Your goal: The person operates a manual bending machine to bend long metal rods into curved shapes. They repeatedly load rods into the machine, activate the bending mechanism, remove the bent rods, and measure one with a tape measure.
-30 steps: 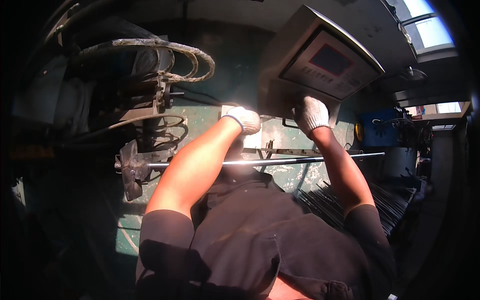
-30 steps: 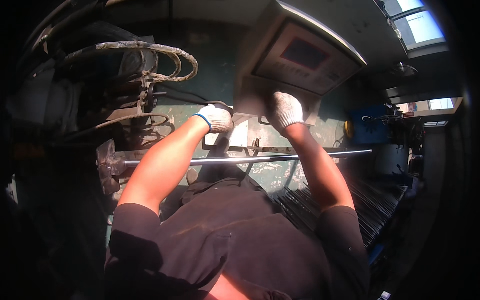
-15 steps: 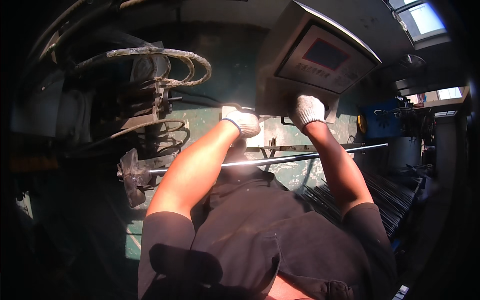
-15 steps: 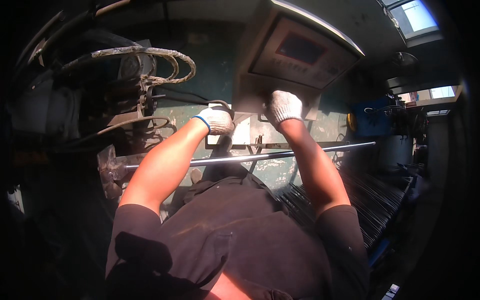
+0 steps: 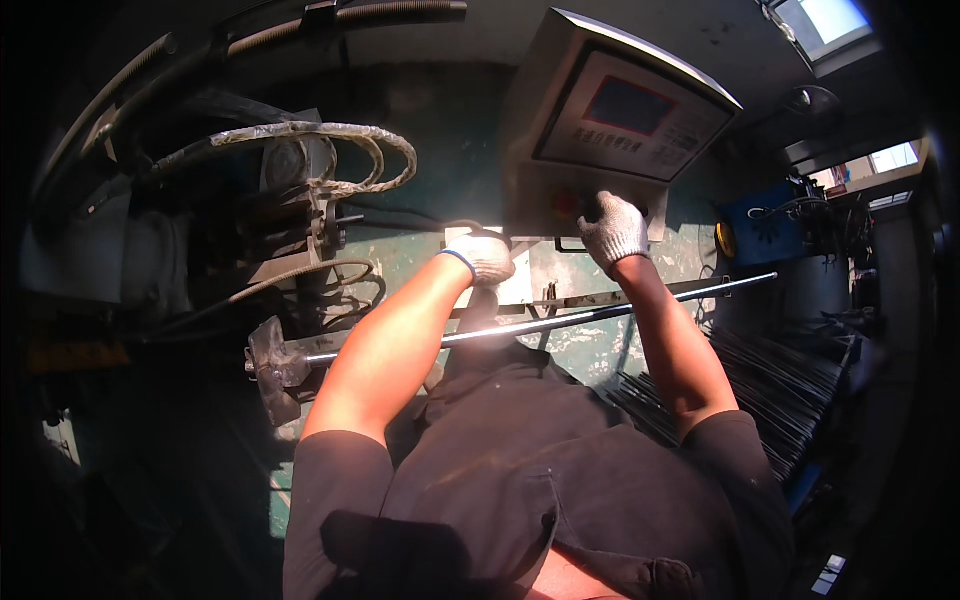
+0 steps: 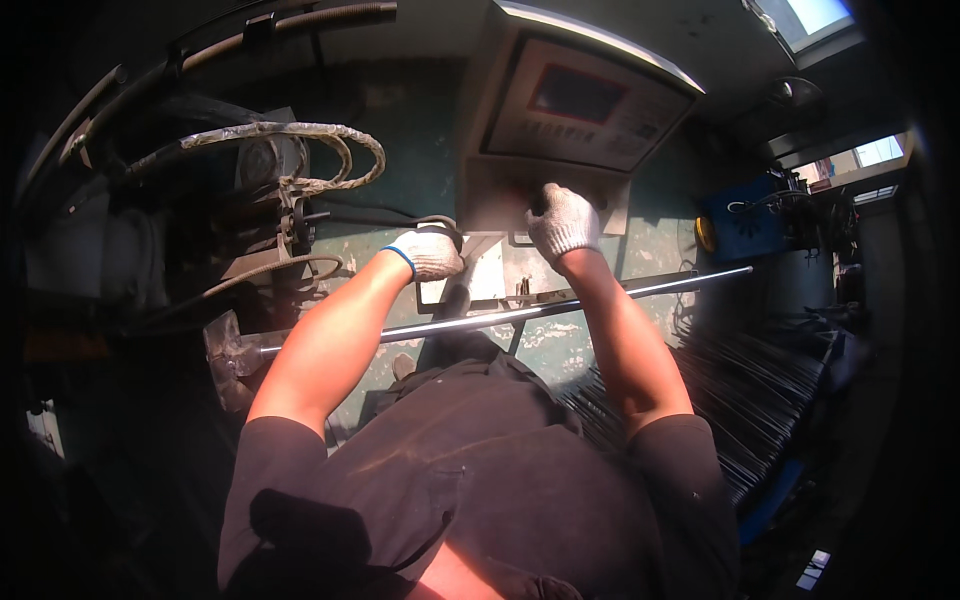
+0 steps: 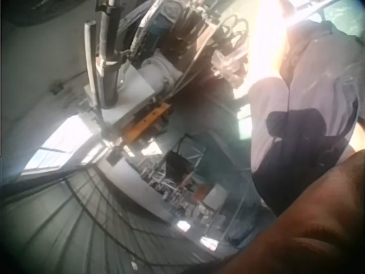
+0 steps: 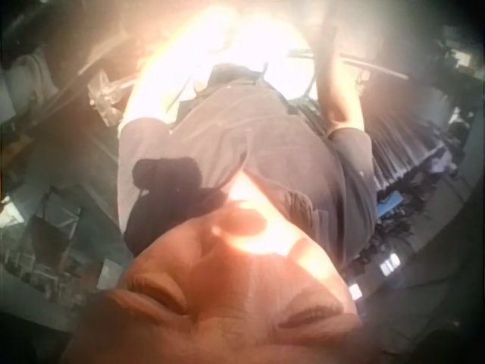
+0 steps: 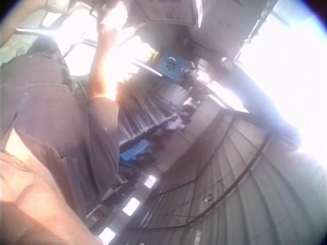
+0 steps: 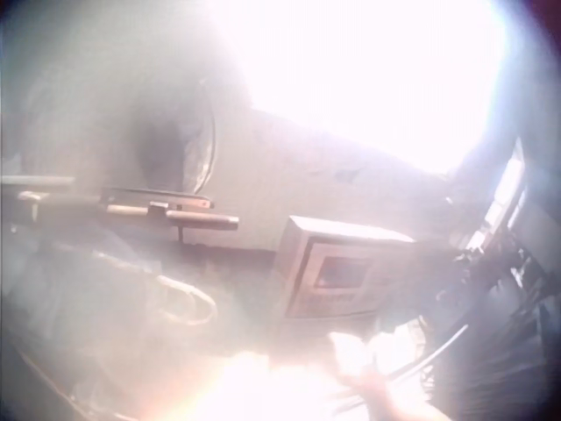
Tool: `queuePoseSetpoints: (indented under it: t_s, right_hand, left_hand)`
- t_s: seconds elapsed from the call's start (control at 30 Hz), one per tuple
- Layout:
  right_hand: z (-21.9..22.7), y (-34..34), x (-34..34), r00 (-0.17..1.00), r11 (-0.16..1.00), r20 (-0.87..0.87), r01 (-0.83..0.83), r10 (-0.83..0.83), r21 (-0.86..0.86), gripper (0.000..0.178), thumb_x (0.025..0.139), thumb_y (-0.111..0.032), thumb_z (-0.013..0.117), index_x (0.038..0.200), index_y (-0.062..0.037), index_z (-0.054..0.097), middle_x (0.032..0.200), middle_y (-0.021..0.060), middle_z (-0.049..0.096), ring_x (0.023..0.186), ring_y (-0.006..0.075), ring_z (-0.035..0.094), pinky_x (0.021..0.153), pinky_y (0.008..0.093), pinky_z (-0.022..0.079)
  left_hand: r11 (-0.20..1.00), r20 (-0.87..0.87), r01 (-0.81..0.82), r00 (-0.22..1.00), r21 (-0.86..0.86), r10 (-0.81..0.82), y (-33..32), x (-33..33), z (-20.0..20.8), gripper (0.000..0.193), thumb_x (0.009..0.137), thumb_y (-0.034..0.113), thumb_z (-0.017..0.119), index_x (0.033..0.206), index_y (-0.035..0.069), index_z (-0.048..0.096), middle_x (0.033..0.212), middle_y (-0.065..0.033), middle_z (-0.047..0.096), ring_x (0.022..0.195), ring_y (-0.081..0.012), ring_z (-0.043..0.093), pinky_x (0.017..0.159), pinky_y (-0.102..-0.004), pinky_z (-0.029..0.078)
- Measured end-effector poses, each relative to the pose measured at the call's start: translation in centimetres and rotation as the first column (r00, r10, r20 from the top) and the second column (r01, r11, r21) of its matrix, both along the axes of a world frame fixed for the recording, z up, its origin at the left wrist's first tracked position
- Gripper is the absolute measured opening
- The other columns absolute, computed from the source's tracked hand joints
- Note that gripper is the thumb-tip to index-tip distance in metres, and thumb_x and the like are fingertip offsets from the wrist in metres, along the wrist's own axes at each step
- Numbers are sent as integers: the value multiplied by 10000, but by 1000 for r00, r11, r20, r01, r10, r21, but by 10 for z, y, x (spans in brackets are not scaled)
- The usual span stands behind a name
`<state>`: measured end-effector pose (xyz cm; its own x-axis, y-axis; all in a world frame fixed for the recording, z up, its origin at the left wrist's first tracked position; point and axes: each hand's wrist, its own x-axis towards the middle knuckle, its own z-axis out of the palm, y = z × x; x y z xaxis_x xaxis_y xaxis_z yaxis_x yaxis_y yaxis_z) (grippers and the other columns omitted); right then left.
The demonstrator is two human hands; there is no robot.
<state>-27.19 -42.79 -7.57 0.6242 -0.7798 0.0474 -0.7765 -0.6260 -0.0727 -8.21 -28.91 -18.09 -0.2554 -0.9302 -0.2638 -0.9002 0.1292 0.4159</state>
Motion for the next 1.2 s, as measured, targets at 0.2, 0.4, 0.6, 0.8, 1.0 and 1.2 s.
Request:
queuePoseSetpoints:
  t_s: [0.2, 0.4, 0.6, 0.8, 1.0, 1.2]
  right_hand:
    - [5, 8, 35, 965, 971, -230, 168, -127, 172, 281, 880, -254, 675, 930, -12, 808, 1018, 283, 765, 1043, 439, 747, 939, 484, 598]
    - [3, 7, 15, 896, 898, 67, -436, 439, -51, 283, 772, 28, 647, 1022, -57, 749, 1034, 195, 732, 1033, 423, 691, 923, 481, 563]
    - [-15, -3, -19, 896, 989, 420, -136, 145, -52, 280, 843, -51, 725, 1122, -76, 715, 1072, 169, 729, 1053, 404, 695, 916, 459, 578]
    - [-21, 7, -17, 960, 997, 268, 74, -78, 24, 293, 899, -260, 733, 1110, -59, 703, 1103, 199, 752, 1057, 422, 711, 918, 493, 581]
    - [-9, 8, 27, 976, 979, -146, 178, -163, 102, 248, 841, -267, 712, 946, -53, 780, 981, 247, 761, 998, 445, 735, 901, 500, 598]
    - [-2, -1, 25, 907, 908, -34, -419, 419, 23, 176, 807, -99, 719, 978, -70, 747, 961, 200, 732, 973, 413, 708, 871, 516, 568]
  left_hand:
    - [996, -34, -66, 997, 57, 68, 1, 0, -6, 340, 855, 240, 601, 980, -6, 798, 1059, -298, 739, 977, -420, 728, 891, -482, 563]
    - [989, -63, -119, 990, 91, 125, -1, 5, -18, 353, 874, 250, 584, 1011, 5, 798, 1093, -290, 740, 1012, -422, 722, 934, -471, 552]
    - [990, -71, -108, 991, 87, 114, -1, 0, -11, 374, 875, 279, 592, 1016, -1, 797, 1080, -289, 742, 995, -431, 720, 909, -485, 560]
    - [997, -67, -49, 996, 52, 53, -1, 0, -5, 364, 886, 303, 622, 983, -4, 791, 1060, -290, 742, 970, -429, 719, 887, -481, 560]
    - [997, 12, 82, 997, -15, -82, -1, 4, -14, 328, 910, 260, 596, 1013, 12, 784, 1080, -266, 747, 997, -414, 716, 907, -476, 558]
    - [999, -39, -32, 999, 6, 33, 0, 10, -28, 317, 908, 214, 558, 1002, 8, 779, 1095, -255, 750, 1010, -411, 715, 918, -479, 559]
